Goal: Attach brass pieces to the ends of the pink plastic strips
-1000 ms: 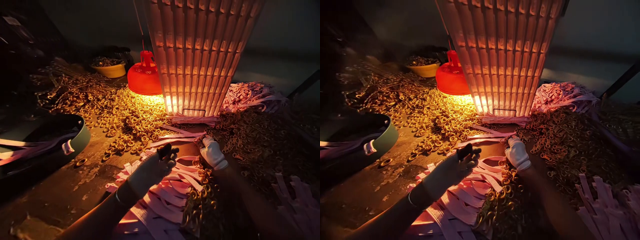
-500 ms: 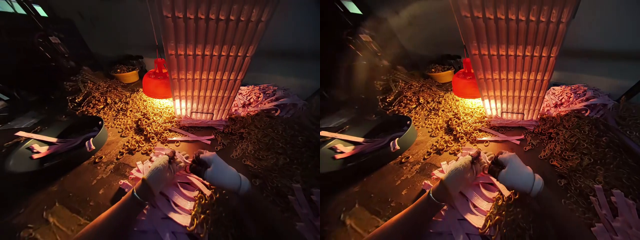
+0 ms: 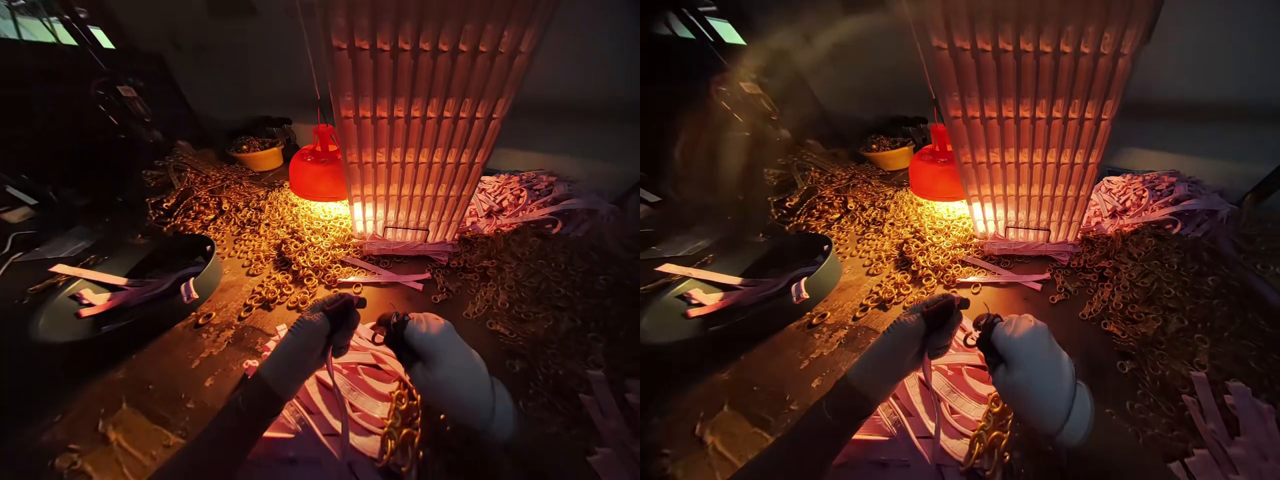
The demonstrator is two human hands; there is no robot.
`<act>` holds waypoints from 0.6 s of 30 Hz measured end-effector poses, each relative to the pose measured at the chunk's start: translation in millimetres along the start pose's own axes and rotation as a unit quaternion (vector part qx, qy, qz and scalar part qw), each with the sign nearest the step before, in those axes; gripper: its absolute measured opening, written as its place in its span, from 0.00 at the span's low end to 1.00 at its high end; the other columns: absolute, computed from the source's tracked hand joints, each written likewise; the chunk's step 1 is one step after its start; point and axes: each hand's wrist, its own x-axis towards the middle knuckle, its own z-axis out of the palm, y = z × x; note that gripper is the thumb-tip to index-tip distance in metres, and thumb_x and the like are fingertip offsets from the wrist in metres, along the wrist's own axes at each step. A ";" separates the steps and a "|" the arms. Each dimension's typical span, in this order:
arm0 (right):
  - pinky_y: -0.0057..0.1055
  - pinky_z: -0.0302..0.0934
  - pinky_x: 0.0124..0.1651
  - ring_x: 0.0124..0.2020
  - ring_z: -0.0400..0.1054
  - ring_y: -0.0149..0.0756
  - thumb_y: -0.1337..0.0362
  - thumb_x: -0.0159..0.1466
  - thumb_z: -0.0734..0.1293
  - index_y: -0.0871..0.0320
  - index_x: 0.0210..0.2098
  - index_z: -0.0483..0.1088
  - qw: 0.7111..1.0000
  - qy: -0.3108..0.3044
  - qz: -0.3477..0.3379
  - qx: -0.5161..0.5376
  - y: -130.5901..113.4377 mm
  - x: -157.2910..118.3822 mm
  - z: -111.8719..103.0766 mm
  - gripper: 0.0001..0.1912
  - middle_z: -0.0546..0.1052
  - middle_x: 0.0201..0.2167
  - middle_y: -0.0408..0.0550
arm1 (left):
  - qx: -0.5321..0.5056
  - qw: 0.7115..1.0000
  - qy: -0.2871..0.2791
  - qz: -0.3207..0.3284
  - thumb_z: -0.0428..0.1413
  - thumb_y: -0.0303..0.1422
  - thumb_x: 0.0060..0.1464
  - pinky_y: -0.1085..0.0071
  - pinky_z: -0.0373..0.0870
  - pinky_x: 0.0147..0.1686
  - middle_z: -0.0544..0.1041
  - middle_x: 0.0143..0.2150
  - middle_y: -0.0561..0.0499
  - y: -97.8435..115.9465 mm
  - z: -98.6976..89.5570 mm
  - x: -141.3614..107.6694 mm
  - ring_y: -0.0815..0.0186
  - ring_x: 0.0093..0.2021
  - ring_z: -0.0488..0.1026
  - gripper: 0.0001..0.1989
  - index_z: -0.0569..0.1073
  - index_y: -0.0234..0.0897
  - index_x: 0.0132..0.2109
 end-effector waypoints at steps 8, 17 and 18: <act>0.35 0.46 0.29 0.28 0.66 0.38 0.72 0.61 0.62 0.57 0.30 0.68 0.978 -0.001 0.031 -0.206 2.4 8.0 14.0 0.05 0.74 0.27 0.49 | 0.092 0.993 -0.062 -0.048 0.59 0.45 0.53 0.78 0.43 0.15 0.56 0.16 0.61 -29.6 17.5 -6.5 0.77 0.15 0.46 0.17 0.67 0.37 0.28; 0.37 0.46 0.28 0.30 0.69 0.42 0.75 0.57 0.63 0.59 0.33 0.70 0.961 -0.078 0.060 -0.257 -3.7 3.0 20.5 0.08 0.76 0.31 0.52 | 0.411 0.897 -0.107 0.126 0.57 0.37 0.54 0.74 0.60 0.26 0.73 0.23 0.51 -27.5 18.9 -8.8 0.70 0.24 0.64 0.11 0.73 0.35 0.27; 0.36 0.49 0.29 0.32 0.70 0.42 0.75 0.57 0.63 0.59 0.34 0.70 0.962 -0.090 0.077 -0.244 -3.2 2.5 20.6 0.08 0.76 0.32 0.52 | 0.428 0.887 -0.110 0.134 0.57 0.35 0.54 0.74 0.62 0.28 0.76 0.26 0.50 -29.0 17.9 -8.5 0.69 0.26 0.67 0.09 0.75 0.36 0.29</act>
